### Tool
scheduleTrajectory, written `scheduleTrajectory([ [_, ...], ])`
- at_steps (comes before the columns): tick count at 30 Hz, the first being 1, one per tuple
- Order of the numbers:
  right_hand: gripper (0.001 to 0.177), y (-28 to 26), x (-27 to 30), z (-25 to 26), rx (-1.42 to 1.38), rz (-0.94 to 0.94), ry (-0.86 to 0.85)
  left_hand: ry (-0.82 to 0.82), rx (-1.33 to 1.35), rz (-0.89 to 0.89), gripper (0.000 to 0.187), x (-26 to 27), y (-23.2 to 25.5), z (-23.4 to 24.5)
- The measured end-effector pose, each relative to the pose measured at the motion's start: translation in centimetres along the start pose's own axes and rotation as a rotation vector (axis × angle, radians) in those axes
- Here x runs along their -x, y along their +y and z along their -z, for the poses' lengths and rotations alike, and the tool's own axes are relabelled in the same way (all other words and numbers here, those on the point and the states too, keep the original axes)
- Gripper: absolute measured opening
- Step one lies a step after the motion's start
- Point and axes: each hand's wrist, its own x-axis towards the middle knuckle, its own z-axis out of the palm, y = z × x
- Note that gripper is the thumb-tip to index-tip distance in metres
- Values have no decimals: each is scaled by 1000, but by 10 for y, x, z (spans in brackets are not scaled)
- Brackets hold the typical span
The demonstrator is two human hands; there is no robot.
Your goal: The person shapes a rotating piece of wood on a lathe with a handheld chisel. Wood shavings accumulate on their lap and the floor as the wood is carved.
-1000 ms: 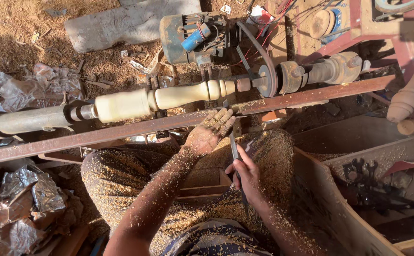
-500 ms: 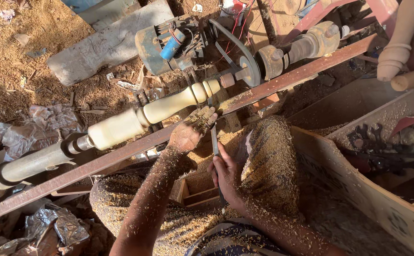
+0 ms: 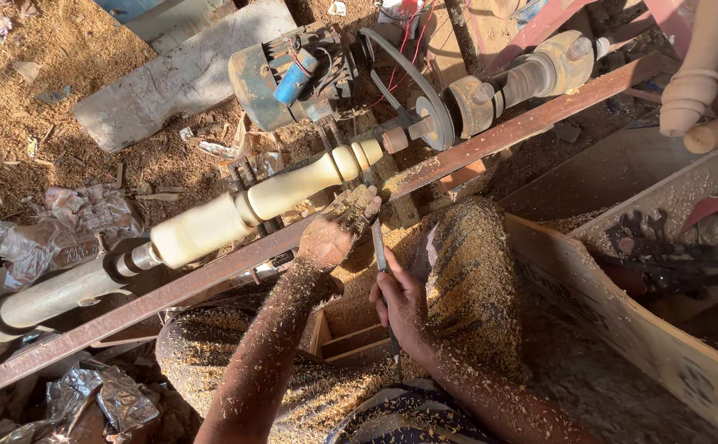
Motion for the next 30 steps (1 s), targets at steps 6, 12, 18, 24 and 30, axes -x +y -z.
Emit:
scheduleTrajectory([
  [6, 52, -24, -6, 26, 53, -64, -56, 180, -544, 373, 69, -52, 43, -75],
  [12, 54, -39, -18, 54, 132, -77, -142, -104, -2006, 58, 80, -87, 99, -151],
  [18, 57, -47, -26, 71, 149, -145, -192, -68, -1968, -22, 80, -94, 102, -158],
  [24, 57, -54, -32, 83, 144, -209, -230, -18, -1963, -51, 76, -96, 100, -161],
  [30, 58, -55, -37, 89, 168, -191, -250, 21, -1938, -44, 73, -96, 95, -163],
])
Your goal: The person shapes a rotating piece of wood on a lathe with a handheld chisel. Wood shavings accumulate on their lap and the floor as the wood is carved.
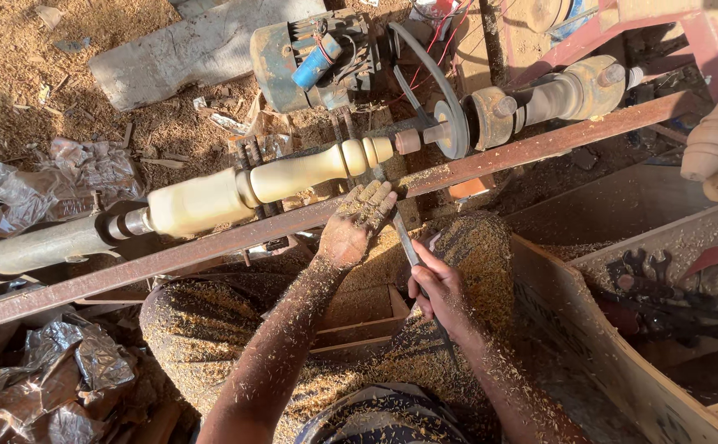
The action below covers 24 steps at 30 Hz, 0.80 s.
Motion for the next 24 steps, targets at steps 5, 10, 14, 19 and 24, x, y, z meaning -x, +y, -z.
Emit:
scheduleTrajectory([
  [5, 59, 3, -5, 11, 12, 18, -36, -73, -270, -7, 71, 3, -2, -20],
  [10, 60, -6, -7, 28, 30, -47, -60, 50, -69, 32, 69, 0, 7, -13],
  [14, 61, -22, -13, 43, 134, -79, -73, 14, -135, 82, 75, -7, 23, -8],
  [19, 62, -42, -21, 58, 203, -120, -159, 46, -148, 161, 77, -11, 35, -17],
  [24, 62, -56, -25, 71, 191, -155, -214, 19, -166, 253, 76, -14, 45, -26],
])
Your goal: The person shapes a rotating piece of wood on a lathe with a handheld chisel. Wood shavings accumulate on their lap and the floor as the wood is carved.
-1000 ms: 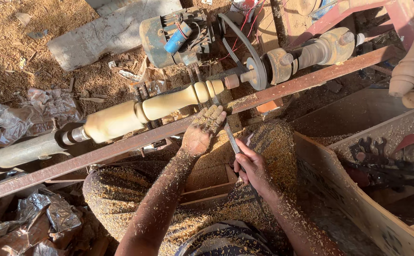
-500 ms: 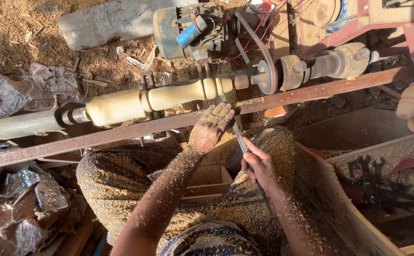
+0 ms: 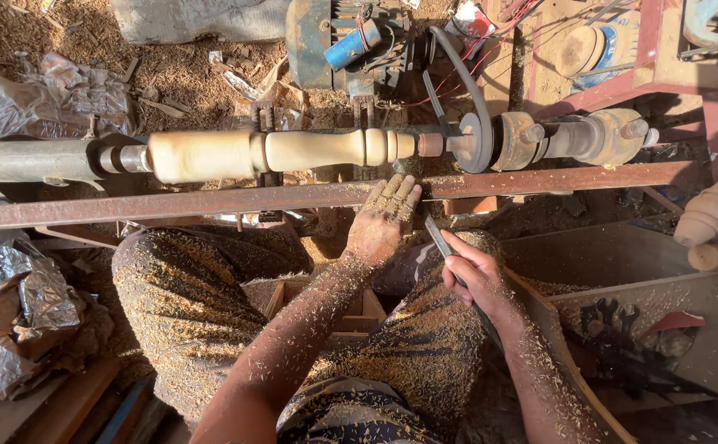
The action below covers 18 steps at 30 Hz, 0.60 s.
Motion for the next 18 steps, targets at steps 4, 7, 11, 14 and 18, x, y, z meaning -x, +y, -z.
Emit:
scheduleTrajectory([
  [4, 62, 1, -3, 10, 24, -26, -8, 42, 60, 44, 72, -1, 5, -6],
  [7, 66, 5, -7, 13, 57, 32, -21, 0, 44, 57, 73, -1, 5, -9],
  [11, 66, 6, -7, 16, 69, 21, -20, -8, 35, 49, 71, -2, 5, -12],
  [14, 64, 9, -8, 12, 112, 45, -1, -7, 46, 48, 70, 1, 4, -10],
  [18, 62, 26, -4, -12, 36, 91, 51, 7, 63, -22, 69, 5, -9, -5],
])
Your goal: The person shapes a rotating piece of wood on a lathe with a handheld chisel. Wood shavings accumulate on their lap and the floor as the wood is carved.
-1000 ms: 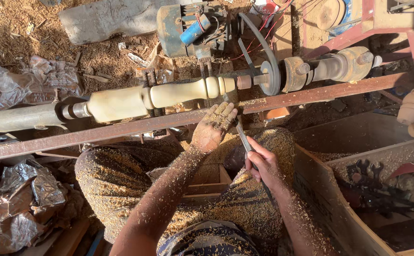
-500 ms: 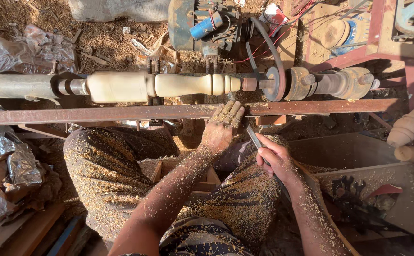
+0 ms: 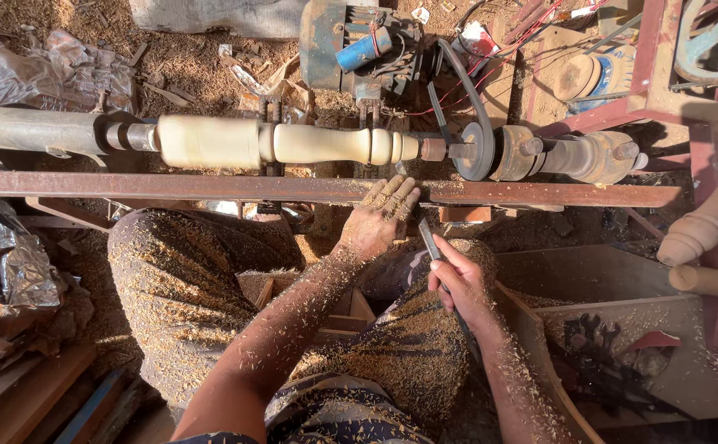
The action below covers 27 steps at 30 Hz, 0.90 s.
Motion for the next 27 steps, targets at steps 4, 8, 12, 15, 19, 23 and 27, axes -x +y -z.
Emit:
scheduleTrajectory([
  [4, 59, 9, 9, -34, -86, 87, 80, -58, -147, -91, 72, 2, -17, 6],
  [8, 59, 7, 14, -62, -132, 82, 137, -131, 76, -105, 60, 13, -37, 3],
  [12, 59, 6, 15, -81, -154, 100, 191, -263, 124, -76, 55, 30, -67, -33],
  [15, 59, 15, 11, -96, -199, 128, 231, -295, 170, -50, 52, 45, -91, -73],
  [19, 60, 29, 4, -120, -316, 174, 289, -437, 102, 14, 48, 62, -114, -99],
  [23, 60, 30, 11, -131, -214, 95, 366, -772, -93, 32, 43, 52, -101, -68],
  [27, 63, 28, 19, -108, -96, 87, 319, -96, 12, -190, 59, 28, -61, -11],
])
